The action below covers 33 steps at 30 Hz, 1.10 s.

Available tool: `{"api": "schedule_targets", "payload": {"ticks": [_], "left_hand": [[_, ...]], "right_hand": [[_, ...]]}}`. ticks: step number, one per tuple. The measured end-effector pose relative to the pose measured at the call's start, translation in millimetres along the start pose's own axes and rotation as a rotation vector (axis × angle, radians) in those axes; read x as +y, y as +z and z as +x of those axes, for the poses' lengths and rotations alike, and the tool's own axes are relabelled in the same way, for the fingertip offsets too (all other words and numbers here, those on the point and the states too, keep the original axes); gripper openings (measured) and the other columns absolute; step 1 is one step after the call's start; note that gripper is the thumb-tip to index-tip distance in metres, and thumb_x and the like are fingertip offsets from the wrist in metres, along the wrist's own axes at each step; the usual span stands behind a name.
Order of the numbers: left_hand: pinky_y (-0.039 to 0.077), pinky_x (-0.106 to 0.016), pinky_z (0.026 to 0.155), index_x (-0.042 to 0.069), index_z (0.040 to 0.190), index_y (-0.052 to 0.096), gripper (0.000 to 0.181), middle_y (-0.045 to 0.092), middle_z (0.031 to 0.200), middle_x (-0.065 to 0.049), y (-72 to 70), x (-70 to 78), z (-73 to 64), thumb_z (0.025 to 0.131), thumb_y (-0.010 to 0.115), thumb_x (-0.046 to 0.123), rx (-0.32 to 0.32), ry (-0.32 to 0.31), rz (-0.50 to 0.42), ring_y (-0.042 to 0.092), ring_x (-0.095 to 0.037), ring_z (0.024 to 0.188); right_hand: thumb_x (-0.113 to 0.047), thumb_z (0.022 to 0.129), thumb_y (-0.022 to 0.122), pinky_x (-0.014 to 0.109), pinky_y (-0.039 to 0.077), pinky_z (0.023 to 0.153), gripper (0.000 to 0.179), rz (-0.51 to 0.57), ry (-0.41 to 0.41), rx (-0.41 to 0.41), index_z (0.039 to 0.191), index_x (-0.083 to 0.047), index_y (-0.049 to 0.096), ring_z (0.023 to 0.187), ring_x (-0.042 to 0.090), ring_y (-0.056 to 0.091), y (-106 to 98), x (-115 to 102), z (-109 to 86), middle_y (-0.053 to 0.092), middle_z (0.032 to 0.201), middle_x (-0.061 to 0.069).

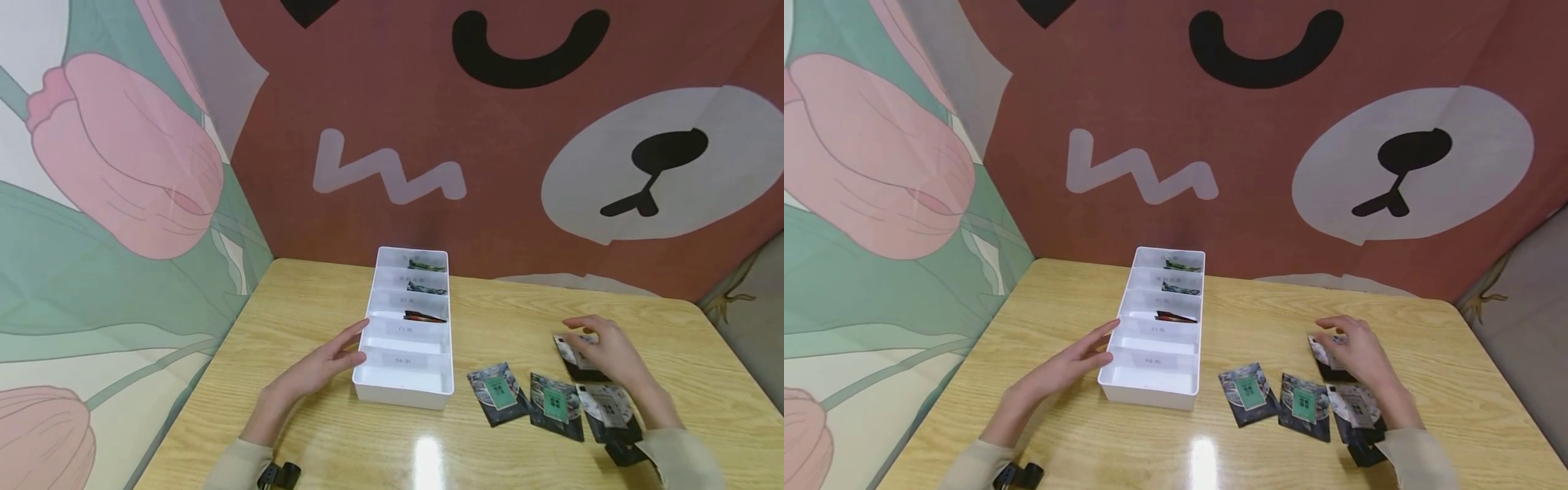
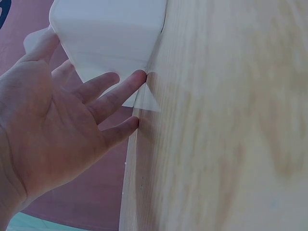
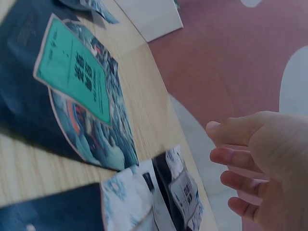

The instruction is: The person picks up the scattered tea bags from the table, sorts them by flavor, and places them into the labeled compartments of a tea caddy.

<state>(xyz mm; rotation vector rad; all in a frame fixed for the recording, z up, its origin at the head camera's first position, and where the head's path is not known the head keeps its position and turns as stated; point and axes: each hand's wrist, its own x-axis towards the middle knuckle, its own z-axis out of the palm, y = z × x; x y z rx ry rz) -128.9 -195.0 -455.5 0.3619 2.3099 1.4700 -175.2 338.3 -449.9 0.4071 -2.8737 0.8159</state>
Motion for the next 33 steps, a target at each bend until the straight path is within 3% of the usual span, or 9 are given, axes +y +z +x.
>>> {"api": "schedule_targets", "payload": {"ticks": [10,15,21,33], "left_hand": [[0.029,-0.054,0.118,0.051,0.152,0.024,0.063,0.023,0.164,0.008,-0.1,0.1,0.3,0.098,0.057,0.05,0.0,0.004,0.003,0.027,-0.027,0.15],[0.03,-0.054,0.118,0.052,0.151,0.024,0.063,0.024,0.163,0.008,-0.1,0.4,-0.6,0.098,0.057,0.05,0.001,0.002,0.011,0.028,-0.027,0.15],[0.03,-0.055,0.118,0.053,0.151,0.024,0.063,0.023,0.163,0.008,-0.4,0.9,0.2,0.098,0.057,0.05,-0.001,0.0,0.0,0.028,-0.028,0.15],[0.029,-0.055,0.118,0.053,0.151,0.024,0.063,0.023,0.164,0.008,-0.5,2.5,-0.6,0.098,0.057,0.05,-0.004,-0.006,-0.002,0.027,-0.028,0.15]], "right_hand": [[-0.034,0.097,0.065,0.053,0.053,0.074,0.054,-0.013,0.122,-0.107,0.136,0.004,0.055,0.108,0.048,0.053,-7.6,14.4,1.5,0.05,0.132,0.031],[-0.034,0.096,0.067,0.055,0.054,0.076,0.058,-0.015,0.106,-0.141,0.136,0.006,0.054,0.104,0.048,0.056,-8.9,21.0,2.8,0.05,0.132,0.033],[-0.036,0.095,0.068,0.051,0.047,0.075,0.059,-0.06,0.071,-0.159,0.135,0.005,0.056,0.097,0.036,0.054,-9.9,30.1,5.9,0.052,0.128,0.03],[-0.039,0.095,0.067,0.057,0.048,0.077,0.062,-0.067,0.074,-0.198,0.135,0.006,0.055,0.1,0.042,0.057,-9.9,35.8,5.7,0.051,0.13,0.033]]}}
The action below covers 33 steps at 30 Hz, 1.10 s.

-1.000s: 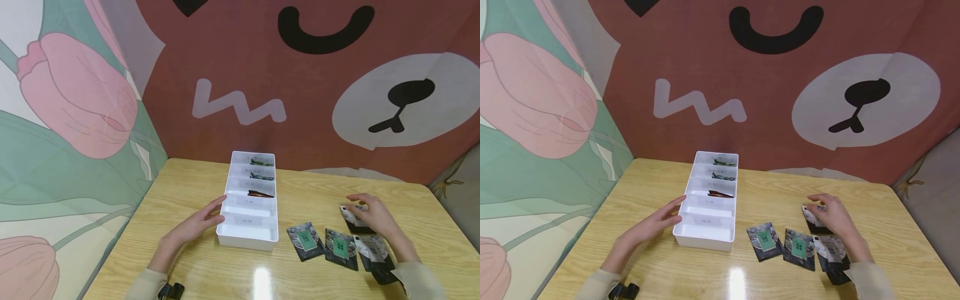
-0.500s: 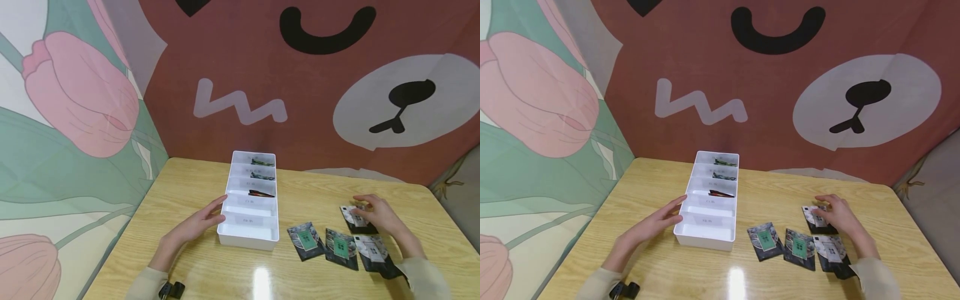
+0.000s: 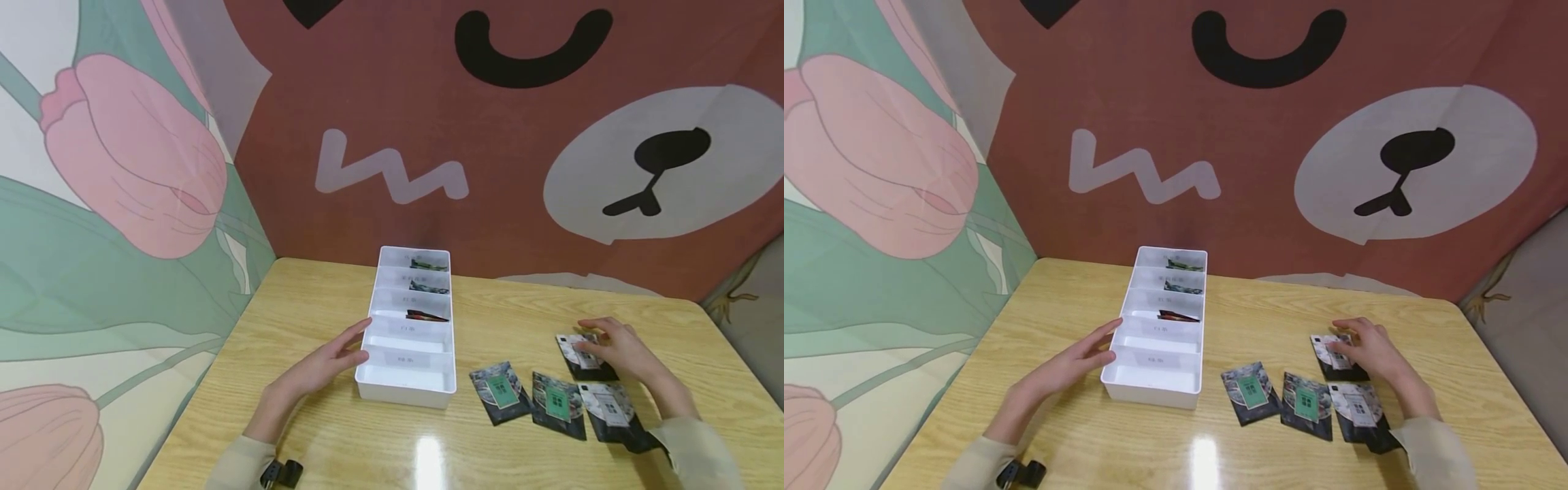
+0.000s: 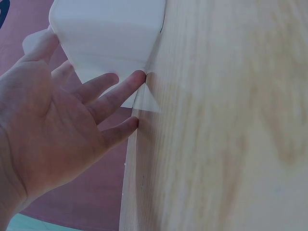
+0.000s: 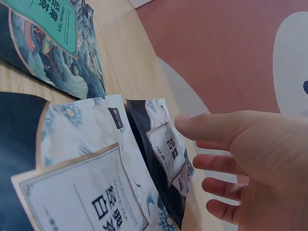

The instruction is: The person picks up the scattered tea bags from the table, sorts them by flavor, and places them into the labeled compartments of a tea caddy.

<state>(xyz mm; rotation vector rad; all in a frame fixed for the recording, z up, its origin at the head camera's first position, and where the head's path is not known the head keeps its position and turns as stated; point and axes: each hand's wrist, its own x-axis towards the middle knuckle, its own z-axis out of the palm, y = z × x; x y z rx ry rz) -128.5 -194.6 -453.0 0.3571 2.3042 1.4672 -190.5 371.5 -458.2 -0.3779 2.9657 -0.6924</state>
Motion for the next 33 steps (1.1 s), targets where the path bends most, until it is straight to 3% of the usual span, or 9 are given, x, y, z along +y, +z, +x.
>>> {"api": "schedule_targets", "payload": {"ticks": [8,21,28,33], "left_hand": [[0.029,-0.054,0.119,0.052,0.152,0.025,0.063,0.023,0.164,0.008,0.6,-0.1,-0.3,0.098,0.057,0.049,-0.005,0.011,-0.001,0.027,-0.027,0.15],[0.029,-0.056,0.118,0.049,0.153,0.023,0.064,0.022,0.164,0.006,1.3,-2.2,0.0,0.099,0.056,0.049,0.002,0.024,0.006,0.027,-0.03,0.15],[0.029,-0.055,0.118,0.046,0.155,0.022,0.065,0.021,0.165,0.004,0.3,-4.3,1.7,0.099,0.056,0.049,-0.006,0.022,0.017,0.027,-0.031,0.15],[0.028,-0.055,0.118,0.045,0.155,0.022,0.065,0.02,0.165,0.003,-0.5,-4.5,1.3,0.1,0.055,0.047,-0.012,0.027,0.017,0.026,-0.032,0.15]], "right_hand": [[-0.038,0.093,0.069,0.062,0.047,0.081,0.067,0.006,-0.028,-0.068,0.14,0.006,0.05,0.111,0.049,0.05,-5.9,2.7,-3.7,0.047,0.135,0.033],[-0.043,0.089,0.072,0.064,0.044,0.083,0.076,-0.031,0.051,-0.087,0.137,0.011,0.05,0.109,0.048,0.045,-8.1,8.2,-2.4,0.048,0.132,0.038],[-0.033,0.089,0.075,0.046,0.048,0.073,0.057,-0.041,0.041,-0.094,0.125,0.01,0.062,0.092,0.032,0.052,-10.9,10.1,0.3,0.059,0.112,0.026],[-0.017,0.091,0.072,0.037,0.047,0.067,0.029,-0.032,0.095,-0.052,0.107,0.006,0.07,0.085,0.027,0.055,-12.9,10.8,3.9,0.062,0.098,0.019]]}}
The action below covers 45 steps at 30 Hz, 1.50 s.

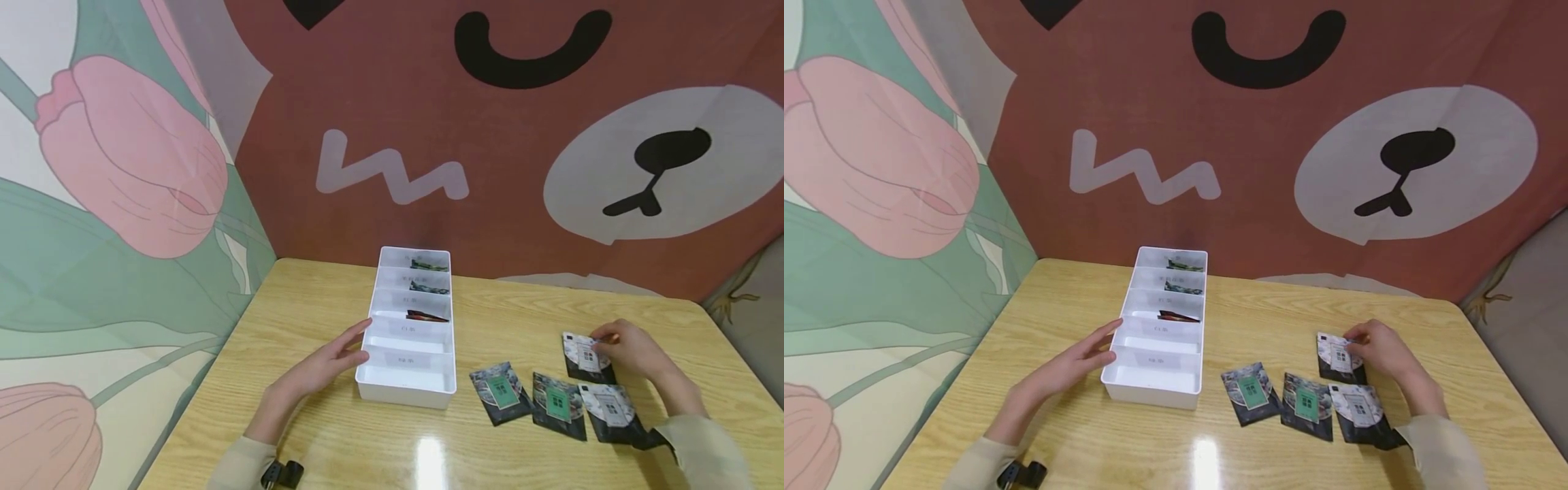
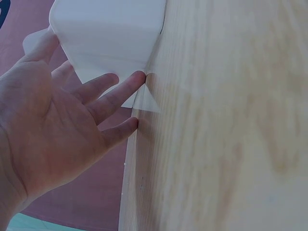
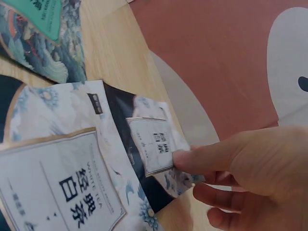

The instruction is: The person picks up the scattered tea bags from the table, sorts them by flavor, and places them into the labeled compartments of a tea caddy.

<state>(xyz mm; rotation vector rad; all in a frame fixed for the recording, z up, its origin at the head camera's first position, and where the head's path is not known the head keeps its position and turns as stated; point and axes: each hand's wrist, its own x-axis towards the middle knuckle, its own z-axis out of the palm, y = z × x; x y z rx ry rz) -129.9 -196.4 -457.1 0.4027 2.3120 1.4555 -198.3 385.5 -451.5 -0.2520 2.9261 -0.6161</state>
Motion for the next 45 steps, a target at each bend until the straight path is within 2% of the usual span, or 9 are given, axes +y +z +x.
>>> {"api": "schedule_targets", "payload": {"ticks": [4,14,18,21,25,31,35,39,45], "left_hand": [[0.029,-0.055,0.119,0.048,0.154,0.023,0.064,0.021,0.165,0.005,0.3,0.7,-1.0,0.099,0.056,0.048,0.004,-0.005,-0.004,0.026,-0.03,0.15],[0.029,-0.056,0.118,0.053,0.151,0.025,0.063,0.023,0.164,0.007,0.3,3.6,-3.0,0.097,0.058,0.051,0.024,-0.023,-0.023,0.027,-0.028,0.15],[0.029,-0.056,0.118,0.053,0.151,0.025,0.063,0.024,0.163,0.007,0.2,4.6,-3.6,0.097,0.058,0.051,0.024,-0.025,-0.029,0.027,-0.028,0.15],[0.029,-0.055,0.118,0.053,0.15,0.025,0.063,0.023,0.163,0.008,0.6,4.7,-4.1,0.097,0.058,0.051,0.019,-0.024,-0.026,0.027,-0.027,0.15],[0.029,-0.054,0.118,0.053,0.151,0.024,0.063,0.023,0.163,0.007,0.7,4.0,-4.2,0.097,0.057,0.051,0.018,-0.025,-0.022,0.027,-0.027,0.15],[0.029,-0.054,0.119,0.051,0.153,0.023,0.064,0.022,0.164,0.007,0.1,3.8,-3.6,0.098,0.056,0.05,0.009,-0.011,-0.016,0.026,-0.028,0.151],[0.028,-0.054,0.119,0.05,0.153,0.023,0.064,0.022,0.164,0.007,-1.9,3.0,-4.8,0.098,0.056,0.05,0.014,-0.012,-0.017,0.026,-0.028,0.151],[0.028,-0.053,0.119,0.052,0.152,0.024,0.063,0.024,0.163,0.008,-3.8,1.1,-7.1,0.098,0.057,0.049,0.03,-0.027,-0.018,0.027,-0.027,0.15],[0.029,-0.05,0.119,0.053,0.152,0.023,0.062,0.022,0.163,0.012,-2.1,0.3,-3.8,0.099,0.056,0.049,0.005,0.006,-0.008,0.028,-0.024,0.15]], "right_hand": [[-0.012,0.092,0.068,0.031,0.044,0.063,0.017,0.013,0.034,0.026,0.099,0.002,0.07,0.08,0.023,0.056,-0.5,-1.5,-1.5,0.065,0.093,0.015],[-0.02,0.096,0.066,0.033,0.048,0.065,0.022,0.02,0.037,0.108,0.106,-0.001,0.07,0.083,0.025,0.06,-9.3,-17.5,-10.6,0.069,0.101,0.019],[-0.023,0.098,0.064,0.03,0.05,0.064,0.023,0.023,-0.029,0.175,0.107,-0.003,0.072,0.084,0.023,0.064,-13.8,-30.6,-14.1,0.072,0.101,0.018],[-0.024,0.099,0.064,0.025,0.049,0.06,0.023,0.025,-0.091,0.238,0.107,-0.006,0.074,0.081,0.005,0.063,-16.6,-40.9,-19.7,0.073,0.101,0.016],[-0.023,0.097,0.066,0.021,0.049,0.059,0.02,0.024,-0.156,0.33,0.107,-0.008,0.075,0.076,-0.015,0.052,-19.7,-56.1,-24.9,0.073,0.102,0.015],[-0.017,0.094,0.07,0.021,0.047,0.057,0.012,0.003,-0.214,0.442,0.102,-0.012,0.077,0.075,-0.012,0.05,-22.5,-83.1,-27.5,0.073,0.097,0.011],[-0.012,0.089,0.074,0.018,0.041,0.053,0.009,0.011,-0.294,0.524,0.097,-0.014,0.078,0.067,-0.006,0.047,-20.3,-102.2,-24.0,0.071,0.09,0.004],[-0.004,0.083,0.079,0.013,0.038,0.052,0.016,0.047,-0.388,0.587,0.095,-0.013,0.079,0.064,-0.004,0.046,-17.6,-120.4,-19.1,0.07,0.085,0.0],[0.004,0.074,0.082,0.01,0.038,0.054,0.026,0.067,-0.478,0.638,0.093,-0.014,0.08,0.068,-0.008,0.047,-20.3,-141.5,-17.6,0.067,0.083,-0.003]]}}
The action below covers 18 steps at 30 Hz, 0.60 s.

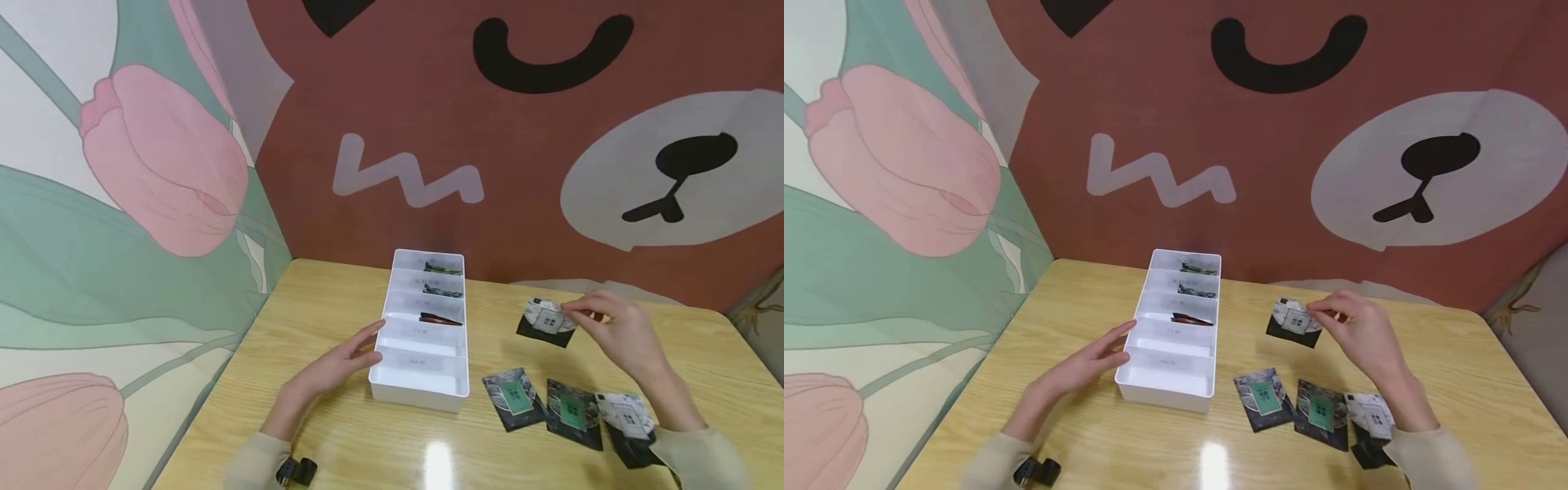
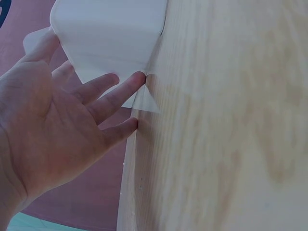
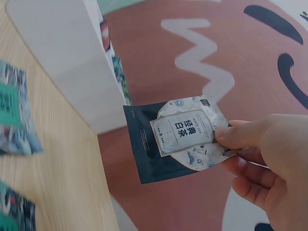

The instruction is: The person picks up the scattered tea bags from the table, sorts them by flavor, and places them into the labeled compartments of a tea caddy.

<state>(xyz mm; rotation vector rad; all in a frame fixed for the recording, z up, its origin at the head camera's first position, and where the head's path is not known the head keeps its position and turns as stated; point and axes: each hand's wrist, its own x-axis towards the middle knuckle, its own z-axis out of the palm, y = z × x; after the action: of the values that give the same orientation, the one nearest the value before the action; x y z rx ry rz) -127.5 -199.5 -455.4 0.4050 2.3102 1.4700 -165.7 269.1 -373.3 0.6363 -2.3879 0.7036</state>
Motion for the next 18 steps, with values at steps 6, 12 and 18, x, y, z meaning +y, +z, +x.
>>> {"api": "schedule_targets", "payload": {"ticks": [6,12,18], "left_hand": [[0.03,-0.052,0.118,0.056,0.15,0.023,0.062,0.026,0.162,0.012,0.1,-1.8,-1.1,0.098,0.056,0.051,0.02,-0.021,0.01,0.03,-0.023,0.149],[0.032,-0.052,0.118,0.053,0.151,0.024,0.062,0.025,0.162,0.012,-1.9,-0.9,-3.1,0.098,0.057,0.049,0.014,-0.02,0.007,0.031,-0.025,0.149],[0.031,-0.051,0.118,0.053,0.151,0.025,0.063,0.023,0.162,0.014,1.1,2.7,0.4,0.098,0.058,0.048,-0.007,-0.017,-0.024,0.029,-0.025,0.149]], "right_hand": [[0.004,0.075,0.082,0.013,0.039,0.055,0.024,0.102,-0.033,0.01,0.091,-0.014,0.08,0.069,-0.006,0.048,15.5,-17.1,13.6,0.069,0.083,-0.005],[0.007,0.074,0.082,0.012,0.041,0.058,0.026,0.172,-0.097,0.026,0.091,-0.012,0.08,0.071,-0.006,0.051,27.7,-35.1,27.9,0.069,0.083,-0.008],[0.01,0.072,0.082,0.009,0.044,0.06,0.028,0.228,-0.164,0.025,0.091,-0.01,0.08,0.069,-0.003,0.055,31.0,-53.8,36.5,0.069,0.083,-0.006]]}}
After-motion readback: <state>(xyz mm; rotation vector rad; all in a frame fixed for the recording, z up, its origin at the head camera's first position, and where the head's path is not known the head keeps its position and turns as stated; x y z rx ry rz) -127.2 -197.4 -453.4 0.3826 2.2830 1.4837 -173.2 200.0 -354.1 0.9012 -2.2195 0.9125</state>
